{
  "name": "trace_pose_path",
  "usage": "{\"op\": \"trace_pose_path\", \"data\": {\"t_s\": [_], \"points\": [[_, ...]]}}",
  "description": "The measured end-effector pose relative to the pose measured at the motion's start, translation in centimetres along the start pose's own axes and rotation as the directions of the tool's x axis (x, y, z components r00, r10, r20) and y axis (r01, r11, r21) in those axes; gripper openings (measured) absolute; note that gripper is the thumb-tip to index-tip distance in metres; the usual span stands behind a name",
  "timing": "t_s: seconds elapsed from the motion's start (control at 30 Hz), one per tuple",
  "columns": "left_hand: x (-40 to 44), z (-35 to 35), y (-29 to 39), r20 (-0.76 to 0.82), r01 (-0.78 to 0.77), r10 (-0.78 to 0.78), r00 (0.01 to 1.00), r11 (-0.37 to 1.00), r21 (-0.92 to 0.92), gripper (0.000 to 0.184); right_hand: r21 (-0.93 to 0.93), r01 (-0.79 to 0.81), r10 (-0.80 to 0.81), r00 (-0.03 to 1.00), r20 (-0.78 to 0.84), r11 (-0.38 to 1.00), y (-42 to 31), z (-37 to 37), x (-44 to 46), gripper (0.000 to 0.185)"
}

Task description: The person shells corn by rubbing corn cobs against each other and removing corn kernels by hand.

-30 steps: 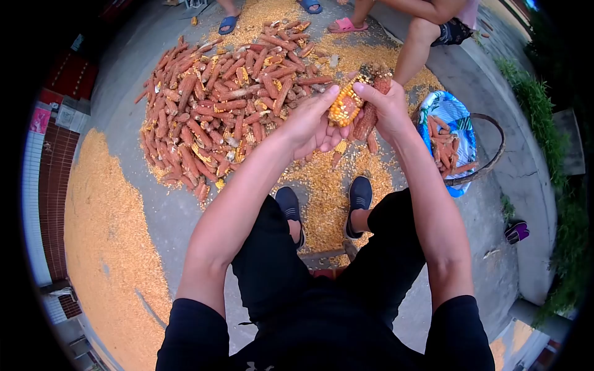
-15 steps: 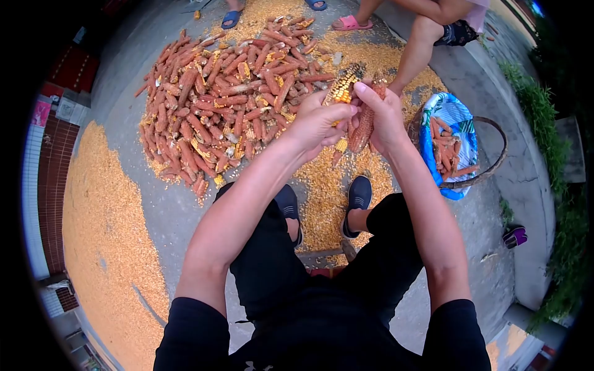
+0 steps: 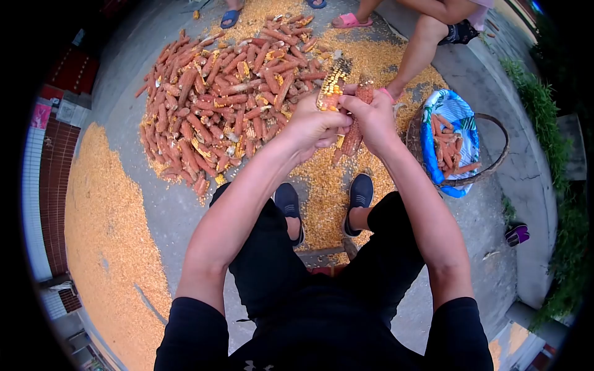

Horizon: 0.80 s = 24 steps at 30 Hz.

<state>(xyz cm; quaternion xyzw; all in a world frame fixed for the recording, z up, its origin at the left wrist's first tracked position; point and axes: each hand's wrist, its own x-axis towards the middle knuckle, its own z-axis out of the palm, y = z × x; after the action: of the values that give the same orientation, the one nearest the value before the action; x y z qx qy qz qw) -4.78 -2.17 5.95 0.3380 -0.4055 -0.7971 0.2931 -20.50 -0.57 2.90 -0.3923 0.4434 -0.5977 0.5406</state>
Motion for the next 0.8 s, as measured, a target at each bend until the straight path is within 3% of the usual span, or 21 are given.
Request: {"op": "trace_pose_path", "data": {"t_s": [0.1, 0.17, 0.23, 0.3, 0.4, 0.47, 0.53, 0.6, 0.67, 0.8], "points": [[-0.1, 1.0, 0.0, -0.101, -0.111, 0.118, 0.988, 0.991, 0.078, 0.045, 0.010, -0.017, 0.017, 1.000, 0.015, 1.000, -0.1, 0.1, 0.3, 0.014], [1.5, -0.4, -2.2, -0.127, -0.256, 0.303, 0.945, 0.921, 0.293, 0.039, -0.090, -0.034, 0.036, 0.999, 0.019, 0.995, 0.1, 0.1, 0.6, 0.014], [1.2, -0.2, -1.5, -0.094, -0.233, 0.268, 0.959, 0.933, 0.275, 0.033, -0.033, -0.037, 0.037, 0.999, 0.012, 0.999, 0.0, 0.1, 0.6, 0.013], [-0.4, -0.6, -0.2, 0.005, -0.029, 0.028, 1.000, 0.999, 0.033, 0.028, 0.005, -0.026, 0.026, 1.000, -0.009, 1.000, 0.1, 0.5, 0.5, 0.013], [-0.4, -0.8, -0.3, -0.009, -0.054, 0.055, 0.998, 0.996, 0.064, 0.028, 0.054, -0.014, 0.017, 0.999, -0.049, 0.998, 0.2, 1.2, 0.4, 0.012], [-0.7, 0.2, -0.1, -0.104, -0.127, 0.141, 0.985, 0.983, 0.132, 0.045, 0.107, -0.023, 0.028, 0.998, -0.047, 0.994, -0.1, 1.5, 0.5, 0.011], [-0.6, 0.0, -0.1, -0.152, -0.216, 0.268, 0.951, 0.932, 0.290, 0.055, 0.032, -0.053, 0.054, 0.998, -0.026, 0.998, 0.0, 1.4, 1.0, 0.010], [0.3, -1.4, -1.5, -0.123, -0.299, 0.419, 0.900, 0.797, 0.524, 0.056, -0.011, -0.055, 0.055, 0.998, -0.014, 0.998, 0.2, 1.7, 1.1, 0.009], [1.5, -2.2, -2.7, -0.054, -0.382, 0.416, 0.908, 0.873, 0.305, 0.045, -0.021, -0.025, 0.025, 1.000, -0.012, 0.999, 0.0, 2.0, 0.7, 0.008], [-0.7, -1.6, -0.5, -0.028, -0.206, 0.213, 0.977, 0.965, 0.164, 0.050, -0.034, -0.013, 0.012, 1.000, -0.016, 0.999, 0.3, 2.3, 0.7, 0.007]]}}
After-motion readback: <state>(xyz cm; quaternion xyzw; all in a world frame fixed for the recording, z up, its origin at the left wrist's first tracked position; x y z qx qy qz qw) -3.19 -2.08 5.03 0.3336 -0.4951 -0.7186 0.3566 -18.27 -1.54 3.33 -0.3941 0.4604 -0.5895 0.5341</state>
